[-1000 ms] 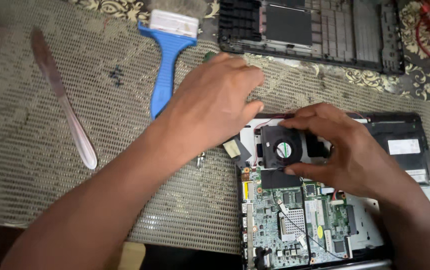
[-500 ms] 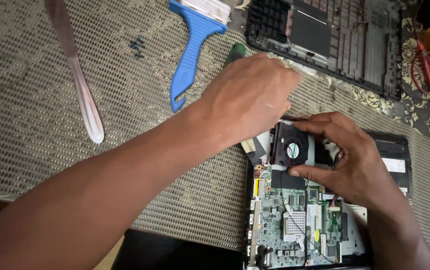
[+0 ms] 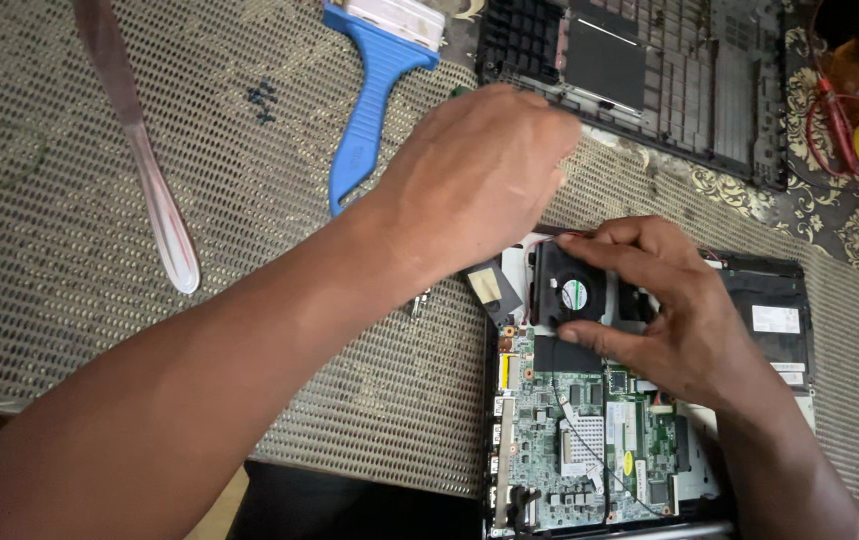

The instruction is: The person removes a laptop cooling fan from the motherboard, detaches the fan from its frame, and then reassembles the fan and frame before placing it back onto the motherboard.

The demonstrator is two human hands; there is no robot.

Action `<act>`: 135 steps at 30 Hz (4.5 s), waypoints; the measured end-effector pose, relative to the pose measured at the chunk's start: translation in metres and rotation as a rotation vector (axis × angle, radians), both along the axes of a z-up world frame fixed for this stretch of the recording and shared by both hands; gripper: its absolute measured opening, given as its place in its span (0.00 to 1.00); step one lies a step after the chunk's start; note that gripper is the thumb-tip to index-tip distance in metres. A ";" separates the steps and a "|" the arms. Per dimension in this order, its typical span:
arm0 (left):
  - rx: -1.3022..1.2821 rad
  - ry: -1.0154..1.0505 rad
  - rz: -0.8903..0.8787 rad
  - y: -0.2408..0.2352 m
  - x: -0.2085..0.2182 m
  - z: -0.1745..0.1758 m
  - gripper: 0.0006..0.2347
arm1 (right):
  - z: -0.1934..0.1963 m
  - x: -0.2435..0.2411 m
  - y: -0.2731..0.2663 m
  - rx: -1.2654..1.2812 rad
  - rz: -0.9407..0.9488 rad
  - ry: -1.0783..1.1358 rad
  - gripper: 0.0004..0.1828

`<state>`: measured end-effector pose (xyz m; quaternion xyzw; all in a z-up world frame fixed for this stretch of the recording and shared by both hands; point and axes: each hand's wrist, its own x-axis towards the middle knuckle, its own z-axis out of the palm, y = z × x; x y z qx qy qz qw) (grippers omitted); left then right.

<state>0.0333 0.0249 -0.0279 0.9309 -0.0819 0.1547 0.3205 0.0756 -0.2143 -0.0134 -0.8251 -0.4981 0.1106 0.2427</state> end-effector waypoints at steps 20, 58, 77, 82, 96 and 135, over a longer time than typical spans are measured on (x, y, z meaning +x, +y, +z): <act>-0.018 -0.066 0.019 0.010 0.004 -0.009 0.13 | 0.001 0.011 -0.009 -0.036 0.047 -0.101 0.41; -0.011 -0.047 0.056 0.012 0.003 -0.007 0.07 | 0.004 -0.001 -0.003 -0.025 -0.013 0.045 0.40; 0.096 -0.091 -0.334 -0.016 -0.012 0.002 0.09 | 0.026 0.035 -0.020 0.132 0.064 0.218 0.33; 0.264 -0.160 -0.366 -0.028 -0.018 0.004 0.24 | 0.015 0.048 -0.027 0.103 -0.072 0.238 0.14; 0.481 -0.138 -0.321 -0.052 -0.025 0.022 0.20 | -0.004 0.047 -0.027 0.109 0.018 0.254 0.21; 0.173 0.110 -0.387 -0.042 -0.029 0.010 0.28 | -0.005 0.046 -0.028 -0.012 -0.023 0.236 0.19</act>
